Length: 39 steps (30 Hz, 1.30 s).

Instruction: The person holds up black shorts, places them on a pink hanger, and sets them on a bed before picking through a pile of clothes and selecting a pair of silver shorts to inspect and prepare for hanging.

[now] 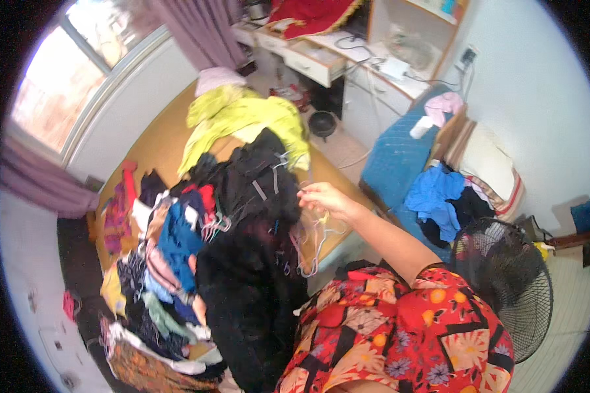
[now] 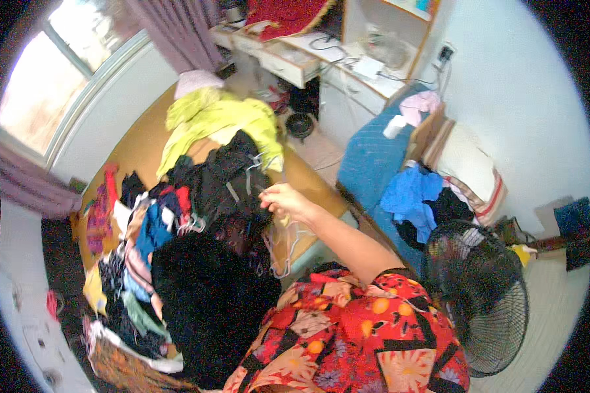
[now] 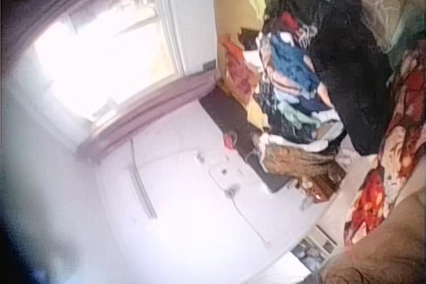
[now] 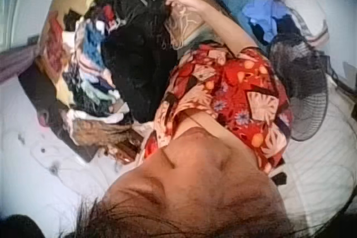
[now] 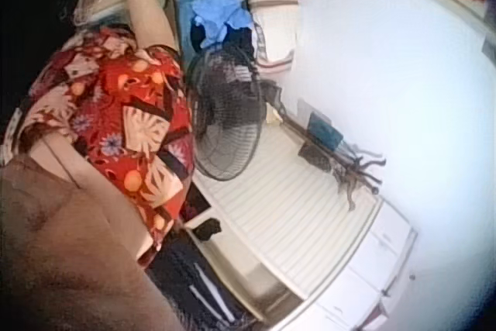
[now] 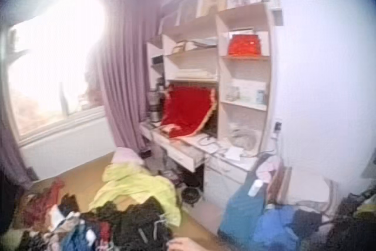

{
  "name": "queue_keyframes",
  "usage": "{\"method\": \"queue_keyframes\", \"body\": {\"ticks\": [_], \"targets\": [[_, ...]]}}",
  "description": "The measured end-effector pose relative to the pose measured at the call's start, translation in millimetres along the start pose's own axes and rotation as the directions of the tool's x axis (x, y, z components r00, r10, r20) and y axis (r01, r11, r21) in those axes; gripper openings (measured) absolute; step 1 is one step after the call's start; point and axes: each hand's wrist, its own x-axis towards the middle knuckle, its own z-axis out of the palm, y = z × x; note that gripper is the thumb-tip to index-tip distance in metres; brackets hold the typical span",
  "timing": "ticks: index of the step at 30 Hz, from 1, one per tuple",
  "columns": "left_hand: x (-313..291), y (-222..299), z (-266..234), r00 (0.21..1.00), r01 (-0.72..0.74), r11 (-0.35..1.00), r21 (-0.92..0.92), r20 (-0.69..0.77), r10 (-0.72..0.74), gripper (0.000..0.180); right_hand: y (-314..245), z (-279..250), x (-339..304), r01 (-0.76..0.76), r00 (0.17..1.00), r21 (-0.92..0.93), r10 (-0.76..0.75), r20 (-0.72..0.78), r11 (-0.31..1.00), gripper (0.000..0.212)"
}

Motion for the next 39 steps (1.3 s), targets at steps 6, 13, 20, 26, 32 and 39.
{"method": "queue_keyframes", "body": {"ticks": [6, 13, 20, 26, 32, 39], "targets": [[-14, -22, -1, 0.982, -0.032, 0.998, 0.055, -0.184, 0.041, 0.069, 45, -205, 12, -0.094, 0.637, -0.061, 0.013, -0.771, 0.994, 0.026], [-55, -21, -30, 0.93, -0.054, 0.998, 0.032, -0.362, 0.063, 0.068, 74, -360, 1, -0.472, 0.52, -0.815, -0.64, -0.566, 0.337, 0.03], [-131, -16, -32, 0.867, -0.141, 0.99, -0.022, -0.485, 0.113, 0.067, 104, -475, -17, -0.486, 0.719, -0.873, -0.557, -0.416, 0.025, 0.061], [-161, -29, -23, 0.825, -0.192, 0.981, -0.01, -0.544, 0.156, 0.066, 135, -467, 5, -0.491, 0.752, -0.864, -0.446, -0.485, 0.11, 0.069], [-175, -33, -18, 0.818, -0.203, 0.979, -0.018, -0.553, 0.159, 0.065, 133, -510, 8, -0.247, 0.882, -0.876, -0.28, -0.38, 0.414, 0.082], [-178, -40, -27, 0.807, -0.212, 0.977, -0.016, -0.567, 0.165, 0.064, 97, -489, 0, -0.605, 0.771, -0.792, -0.313, -0.556, -0.085, 0.045]]}}
